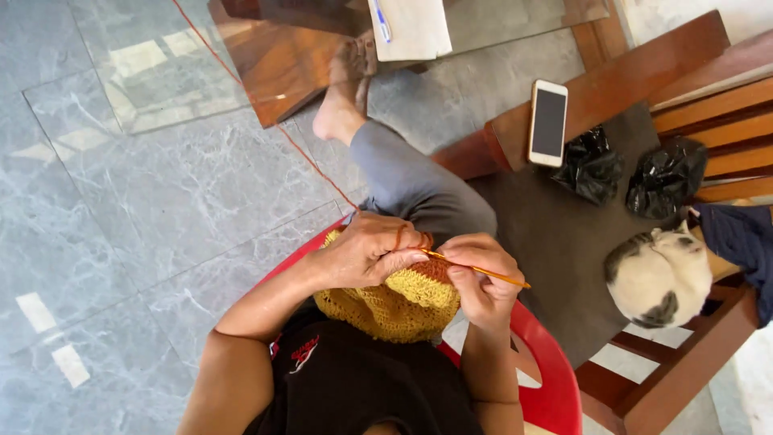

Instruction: Crocheting a garment using yellow and brown yarn with a crochet hook.

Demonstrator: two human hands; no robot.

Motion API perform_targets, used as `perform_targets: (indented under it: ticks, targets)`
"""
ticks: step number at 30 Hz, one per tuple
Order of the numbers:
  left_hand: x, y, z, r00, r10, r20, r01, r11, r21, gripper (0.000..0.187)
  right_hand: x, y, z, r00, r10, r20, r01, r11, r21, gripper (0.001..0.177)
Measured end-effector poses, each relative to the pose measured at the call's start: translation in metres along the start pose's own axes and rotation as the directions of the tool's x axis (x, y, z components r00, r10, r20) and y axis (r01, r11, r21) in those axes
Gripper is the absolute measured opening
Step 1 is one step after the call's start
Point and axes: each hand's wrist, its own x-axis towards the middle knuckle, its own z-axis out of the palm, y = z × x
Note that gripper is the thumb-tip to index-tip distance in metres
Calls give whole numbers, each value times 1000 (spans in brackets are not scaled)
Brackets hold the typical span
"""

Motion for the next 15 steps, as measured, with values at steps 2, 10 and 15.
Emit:
perform_targets:
  ticks: [2, 10, 15]
  targets:
    - [-10, 5, 13, 998, -61, -15, 62, 998, 14, 12, -1, -12, 4, 999, -33, -11, 32, 999, -37, 14]
    - [-63, 25, 46, 948, -280, -154, 293, 954, 63, 86, -46, -14, 7, 959, -258, -117, 243, 961, -133, 17]
    - [-67, 24, 70, 875, -466, -129, 401, 849, -344, 100, -55, -1, 12, 786, -604, -133, 524, 765, -374, 10]
